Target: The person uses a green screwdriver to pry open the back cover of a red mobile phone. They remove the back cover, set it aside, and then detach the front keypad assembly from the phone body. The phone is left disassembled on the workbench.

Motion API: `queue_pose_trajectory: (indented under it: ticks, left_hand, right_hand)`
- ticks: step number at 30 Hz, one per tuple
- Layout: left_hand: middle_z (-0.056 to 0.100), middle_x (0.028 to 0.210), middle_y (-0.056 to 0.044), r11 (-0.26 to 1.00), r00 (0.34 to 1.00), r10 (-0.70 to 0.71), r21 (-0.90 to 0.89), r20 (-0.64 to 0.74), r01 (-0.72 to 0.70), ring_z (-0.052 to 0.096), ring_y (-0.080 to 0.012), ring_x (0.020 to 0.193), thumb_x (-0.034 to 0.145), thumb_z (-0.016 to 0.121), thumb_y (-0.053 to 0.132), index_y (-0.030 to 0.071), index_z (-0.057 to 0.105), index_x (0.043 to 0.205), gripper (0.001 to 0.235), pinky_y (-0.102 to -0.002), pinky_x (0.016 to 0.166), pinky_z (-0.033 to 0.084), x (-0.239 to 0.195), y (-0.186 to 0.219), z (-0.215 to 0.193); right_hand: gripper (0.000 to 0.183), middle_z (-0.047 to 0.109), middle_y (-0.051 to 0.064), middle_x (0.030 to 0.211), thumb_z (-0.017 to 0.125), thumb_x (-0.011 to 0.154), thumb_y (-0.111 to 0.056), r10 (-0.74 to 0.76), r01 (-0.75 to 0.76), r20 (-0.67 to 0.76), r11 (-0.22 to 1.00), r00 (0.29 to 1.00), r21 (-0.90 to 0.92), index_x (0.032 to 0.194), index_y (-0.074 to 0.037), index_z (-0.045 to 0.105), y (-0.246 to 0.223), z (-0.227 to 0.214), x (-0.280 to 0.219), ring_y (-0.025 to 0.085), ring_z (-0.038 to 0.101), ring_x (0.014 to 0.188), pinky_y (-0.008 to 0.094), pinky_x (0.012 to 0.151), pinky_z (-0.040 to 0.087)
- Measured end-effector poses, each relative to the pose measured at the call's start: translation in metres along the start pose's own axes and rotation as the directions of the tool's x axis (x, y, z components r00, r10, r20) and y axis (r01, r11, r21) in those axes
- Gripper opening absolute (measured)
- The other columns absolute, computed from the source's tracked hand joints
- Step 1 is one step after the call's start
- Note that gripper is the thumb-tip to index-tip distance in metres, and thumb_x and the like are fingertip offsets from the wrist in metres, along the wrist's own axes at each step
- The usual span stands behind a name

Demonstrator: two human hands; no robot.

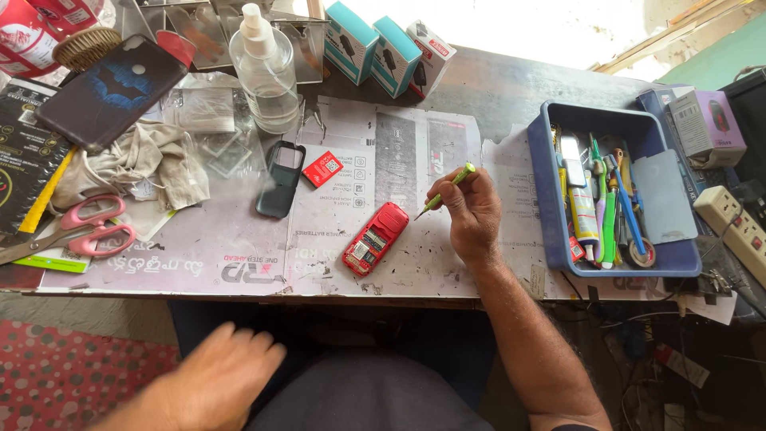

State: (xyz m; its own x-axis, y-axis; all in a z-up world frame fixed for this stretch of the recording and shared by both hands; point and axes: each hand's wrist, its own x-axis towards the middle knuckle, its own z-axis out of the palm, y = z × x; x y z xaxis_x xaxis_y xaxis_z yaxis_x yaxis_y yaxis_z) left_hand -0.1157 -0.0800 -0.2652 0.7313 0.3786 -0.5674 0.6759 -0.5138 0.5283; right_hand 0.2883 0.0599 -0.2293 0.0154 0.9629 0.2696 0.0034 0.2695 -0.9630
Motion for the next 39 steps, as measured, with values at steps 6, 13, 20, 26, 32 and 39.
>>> queue_pose_trajectory:
  ticks: [6, 13, 20, 26, 32, 39]
  left_hand:
    - [0.069, 0.104, -0.010, 0.998, 0.915, -0.035, 0.041, -0.402, 0.056, 0.067, -0.0275, 0.098, 0.085, 0.065, 0.015, 0.011, 0.067, 0.111, 0.027, -0.057, 0.085, 0.049, 0.030, -0.016, 0.130]
    - [0.070, 0.091, -0.010, 0.978, 0.426, -0.065, -0.143, -0.902, -0.154, 0.067, -0.0312, 0.083, 0.077, 0.072, 0.006, 0.007, 0.066, 0.095, 0.019, -0.043, 0.075, 0.052, 0.035, 0.057, -0.012]
    - [0.065, 0.102, -0.013, 1.000, 0.328, -0.022, -0.028, -0.945, -0.012, 0.061, -0.0334, 0.094, 0.080, 0.085, 0.033, 0.001, 0.064, 0.110, 0.048, -0.046, 0.082, 0.046, 0.079, 0.092, -0.135]
    - [0.064, 0.100, -0.012, 0.995, 0.386, -0.093, -0.068, -0.918, 0.077, 0.060, -0.0308, 0.092, 0.078, 0.085, 0.037, 0.002, 0.063, 0.116, 0.056, -0.046, 0.079, 0.042, 0.100, 0.089, -0.146]
    - [0.065, 0.095, -0.005, 0.966, 0.270, -0.216, -0.166, -0.938, 0.196, 0.065, -0.0269, 0.094, 0.094, 0.076, 0.010, 0.008, 0.064, 0.113, 0.023, -0.044, 0.086, 0.045, 0.058, 0.049, -0.129]
    - [0.067, 0.101, -0.005, 0.965, 0.254, -0.226, -0.181, -0.940, 0.191, 0.066, -0.0276, 0.095, 0.096, 0.076, 0.008, 0.008, 0.068, 0.110, 0.016, -0.045, 0.084, 0.045, 0.053, 0.029, -0.118]
  right_hand:
    - [0.012, 0.068, 0.012, 0.098, 0.061, 0.108, -0.011, -0.001, 0.001, 0.015, 1.000, 1.000, 0.002, 0.110, -0.004, 0.052, -0.005, 0.003, -0.002, 0.018, 0.067, 0.090, 0.032, 0.082, 0.060]
    - [0.008, 0.070, 0.012, 0.098, 0.059, 0.111, -0.004, 0.000, 0.005, -0.051, 0.996, 0.999, 0.091, 0.117, -0.004, 0.054, -0.004, 0.000, 0.003, 0.023, 0.072, 0.087, 0.036, 0.077, 0.063]
    - [0.022, 0.075, 0.014, 0.103, 0.062, 0.111, -0.016, -0.107, 0.111, 0.093, 0.993, 0.990, -0.038, 0.126, -0.006, 0.049, -0.029, 0.001, -0.001, 0.025, 0.078, 0.094, 0.036, 0.076, 0.069]
    - [0.029, 0.070, 0.015, 0.103, 0.069, 0.113, -0.007, -0.100, 0.100, -0.024, 0.995, 0.995, 0.007, 0.133, -0.007, 0.048, -0.018, -0.003, -0.013, 0.024, 0.073, 0.098, 0.038, 0.092, 0.065]
    - [0.025, 0.074, 0.015, 0.099, 0.067, 0.115, -0.011, -0.136, 0.136, 0.012, 0.989, 0.991, -0.055, 0.130, -0.008, 0.048, -0.007, -0.013, -0.009, 0.022, 0.076, 0.094, 0.038, 0.089, 0.067]
    - [0.025, 0.073, 0.016, 0.101, 0.068, 0.117, -0.011, -0.126, 0.129, 0.047, 0.988, 0.991, -0.081, 0.130, -0.008, 0.047, -0.004, -0.012, -0.011, 0.023, 0.076, 0.096, 0.038, 0.088, 0.069]
